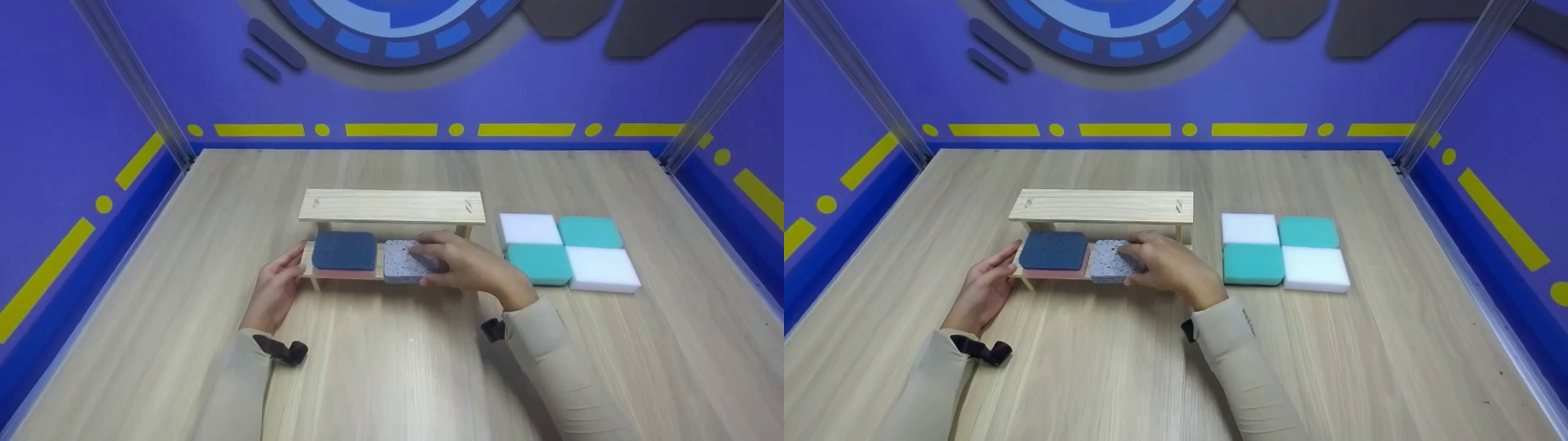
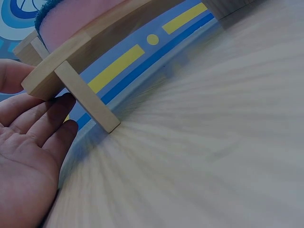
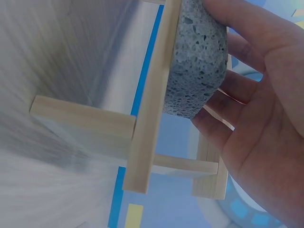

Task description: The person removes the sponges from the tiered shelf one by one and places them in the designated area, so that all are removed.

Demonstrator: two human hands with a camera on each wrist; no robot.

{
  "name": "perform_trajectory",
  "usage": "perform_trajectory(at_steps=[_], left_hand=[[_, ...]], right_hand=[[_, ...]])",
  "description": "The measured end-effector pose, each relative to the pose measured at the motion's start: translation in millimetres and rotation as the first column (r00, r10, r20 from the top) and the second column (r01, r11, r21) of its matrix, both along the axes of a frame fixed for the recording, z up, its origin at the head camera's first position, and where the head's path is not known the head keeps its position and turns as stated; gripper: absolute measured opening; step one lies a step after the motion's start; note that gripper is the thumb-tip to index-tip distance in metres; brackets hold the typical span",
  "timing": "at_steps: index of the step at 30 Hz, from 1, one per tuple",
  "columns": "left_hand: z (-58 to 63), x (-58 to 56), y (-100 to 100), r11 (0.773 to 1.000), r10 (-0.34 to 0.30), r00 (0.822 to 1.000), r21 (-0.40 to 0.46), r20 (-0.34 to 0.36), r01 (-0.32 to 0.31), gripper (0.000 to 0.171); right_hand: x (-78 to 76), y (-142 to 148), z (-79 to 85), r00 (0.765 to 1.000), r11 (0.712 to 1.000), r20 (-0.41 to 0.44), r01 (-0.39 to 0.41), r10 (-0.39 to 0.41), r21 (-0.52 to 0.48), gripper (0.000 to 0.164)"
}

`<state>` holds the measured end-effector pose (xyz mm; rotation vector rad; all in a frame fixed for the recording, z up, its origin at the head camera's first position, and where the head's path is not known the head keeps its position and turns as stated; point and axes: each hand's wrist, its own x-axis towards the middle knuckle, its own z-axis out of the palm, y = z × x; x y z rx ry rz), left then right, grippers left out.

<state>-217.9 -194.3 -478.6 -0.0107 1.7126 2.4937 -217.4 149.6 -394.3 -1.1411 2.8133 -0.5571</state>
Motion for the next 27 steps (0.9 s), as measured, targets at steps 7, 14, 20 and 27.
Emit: perform_trajectory(at_steps=[7,14,20,27], left_hand=[[0.2,-0.8,0,1.000,-0.005,1.000,0.005,0.004,0.005,0.057],[0.1,-0.9,0,1.000,0.012,1.000,0.020,0.011,-0.012,0.056],[0.6,0.1,0,1.000,0.004,1.000,0.004,-0.004,-0.004,0.057],[0.0,0.4,-1,1.000,-0.006,1.000,-0.001,-0.023,0.006,0.057]], right_hand=[[1.6,5,0.4,1.000,1.000,-0.015,-0.016,0.016,-0.008,0.054],[4.8,12,1.1,1.000,1.000,0.016,-0.011,0.011,-0.022,0.054],[9.1,21,1.9,1.000,0.999,0.017,-0.005,0.005,-0.042,0.054],[13.8,32,2.1,0.999,0.998,0.043,0.005,-0.003,-0.063,0.054]])
